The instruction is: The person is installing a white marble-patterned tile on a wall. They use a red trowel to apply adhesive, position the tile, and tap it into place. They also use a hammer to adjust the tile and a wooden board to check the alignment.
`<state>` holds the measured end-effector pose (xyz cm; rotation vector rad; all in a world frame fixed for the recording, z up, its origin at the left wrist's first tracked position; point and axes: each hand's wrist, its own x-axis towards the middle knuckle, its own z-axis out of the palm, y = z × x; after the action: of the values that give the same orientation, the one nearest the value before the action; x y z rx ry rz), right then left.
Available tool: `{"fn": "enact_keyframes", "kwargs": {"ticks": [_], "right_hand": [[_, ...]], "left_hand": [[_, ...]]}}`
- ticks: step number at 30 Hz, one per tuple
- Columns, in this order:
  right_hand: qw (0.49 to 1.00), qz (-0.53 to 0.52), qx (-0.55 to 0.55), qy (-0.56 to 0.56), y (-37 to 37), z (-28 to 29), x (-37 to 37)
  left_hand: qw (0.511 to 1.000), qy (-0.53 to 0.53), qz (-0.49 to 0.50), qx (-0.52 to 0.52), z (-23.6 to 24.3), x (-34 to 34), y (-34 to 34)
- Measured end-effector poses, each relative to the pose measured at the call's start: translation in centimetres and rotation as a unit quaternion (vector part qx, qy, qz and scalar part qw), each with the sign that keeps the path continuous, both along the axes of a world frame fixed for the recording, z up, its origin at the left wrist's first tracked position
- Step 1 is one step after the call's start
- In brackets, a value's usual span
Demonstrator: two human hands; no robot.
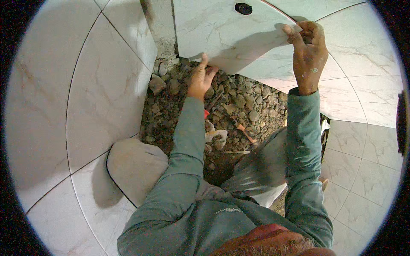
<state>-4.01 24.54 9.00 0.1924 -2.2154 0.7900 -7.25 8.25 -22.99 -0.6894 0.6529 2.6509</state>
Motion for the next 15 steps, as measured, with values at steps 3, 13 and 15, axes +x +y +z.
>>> {"fn": "enact_keyframes", "kwargs": {"ticks": [3,13,15], "right_hand": [[1.0,-0.013,0.003,-0.027,-0.1,0.0,-0.1],[0.997,-0.048,0.066,0.012,-0.4,0.4,-0.1],[0.984,-0.089,0.15,0.019,-0.7,1.0,0.0]], "left_hand": [[0.997,0.013,-0.009,0.071,-3.1,-0.9,-2.3],[0.991,0.017,-0.038,-0.127,-1.4,-0.6,-1.0],[0.984,0.035,-0.041,-0.17,-0.4,0.5,-0.7]]}}
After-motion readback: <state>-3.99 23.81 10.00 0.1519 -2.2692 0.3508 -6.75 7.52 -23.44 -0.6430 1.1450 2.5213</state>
